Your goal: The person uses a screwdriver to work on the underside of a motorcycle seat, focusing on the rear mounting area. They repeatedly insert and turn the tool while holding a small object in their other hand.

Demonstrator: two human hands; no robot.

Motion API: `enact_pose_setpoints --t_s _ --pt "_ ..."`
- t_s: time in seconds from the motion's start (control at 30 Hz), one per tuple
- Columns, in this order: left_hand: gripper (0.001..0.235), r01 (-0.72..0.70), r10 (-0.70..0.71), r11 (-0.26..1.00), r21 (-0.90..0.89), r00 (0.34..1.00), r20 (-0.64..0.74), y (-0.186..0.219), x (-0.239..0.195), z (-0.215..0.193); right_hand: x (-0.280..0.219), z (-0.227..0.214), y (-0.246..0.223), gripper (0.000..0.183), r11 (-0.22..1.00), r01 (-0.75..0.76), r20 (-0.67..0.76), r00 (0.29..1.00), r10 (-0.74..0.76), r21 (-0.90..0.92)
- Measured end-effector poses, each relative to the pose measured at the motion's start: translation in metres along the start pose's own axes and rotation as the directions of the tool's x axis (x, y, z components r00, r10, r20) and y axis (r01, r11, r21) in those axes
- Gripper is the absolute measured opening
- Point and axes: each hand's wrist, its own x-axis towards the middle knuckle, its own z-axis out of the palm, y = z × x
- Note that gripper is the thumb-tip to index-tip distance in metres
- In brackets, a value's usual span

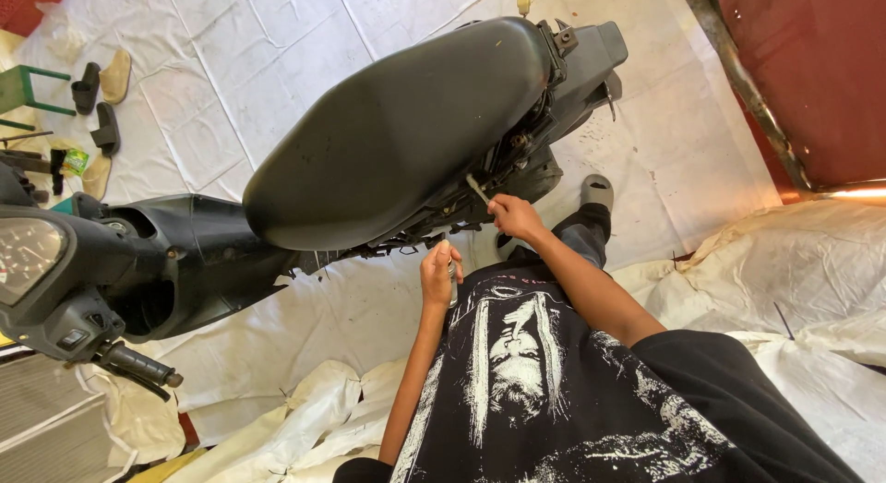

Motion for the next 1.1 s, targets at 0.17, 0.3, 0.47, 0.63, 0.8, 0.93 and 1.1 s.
enact_pose_setpoints --t_s 0.17,0.3,0.47,0.63,0.8,0.93,1.1 --pt "0.050 -0.015 0.015 1.000 -0.014 1.000 0.011 0.000 0.003 0.006 0.012 -0.026 -0.029 0.030 0.969 0.013 -0.202 0.977 -0.065 -0.248" --pt "0.048 -0.020 0.020 1.000 -0.010 0.999 0.032 -0.004 0.000 0.004 0.013 -0.012 -0.006 0.027 0.951 -0.026 -0.171 0.985 -0.029 -0.308" --pt "0.048 -0.040 0.040 0.999 -0.017 0.999 0.030 -0.002 0.000 0.005 0.005 -0.023 -0.013 0.027 0.912 -0.037 -0.168 0.985 -0.036 -0.408" --pt "0.048 -0.047 0.048 0.999 -0.020 0.998 0.038 -0.002 0.000 0.008 0.014 -0.028 -0.015 0.029 0.914 -0.061 -0.239 0.970 -0.040 -0.400" --pt "0.047 -0.019 0.021 0.999 -0.038 0.999 0.038 -0.001 0.006 0.008 0.027 -0.001 0.009 0.029 0.916 -0.064 -0.122 0.992 0.016 -0.397" --pt "0.046 -0.015 0.016 1.000 -0.018 0.999 0.037 -0.001 0.002 0.008 0.022 -0.040 -0.019 0.030 0.928 -0.075 -0.248 0.969 -0.018 -0.364" --pt "0.048 0.010 -0.009 0.999 -0.031 0.999 0.042 -0.007 0.006 0.007 0.013 -0.009 0.002 0.030 0.939 -0.050 -0.122 0.992 0.009 -0.341"
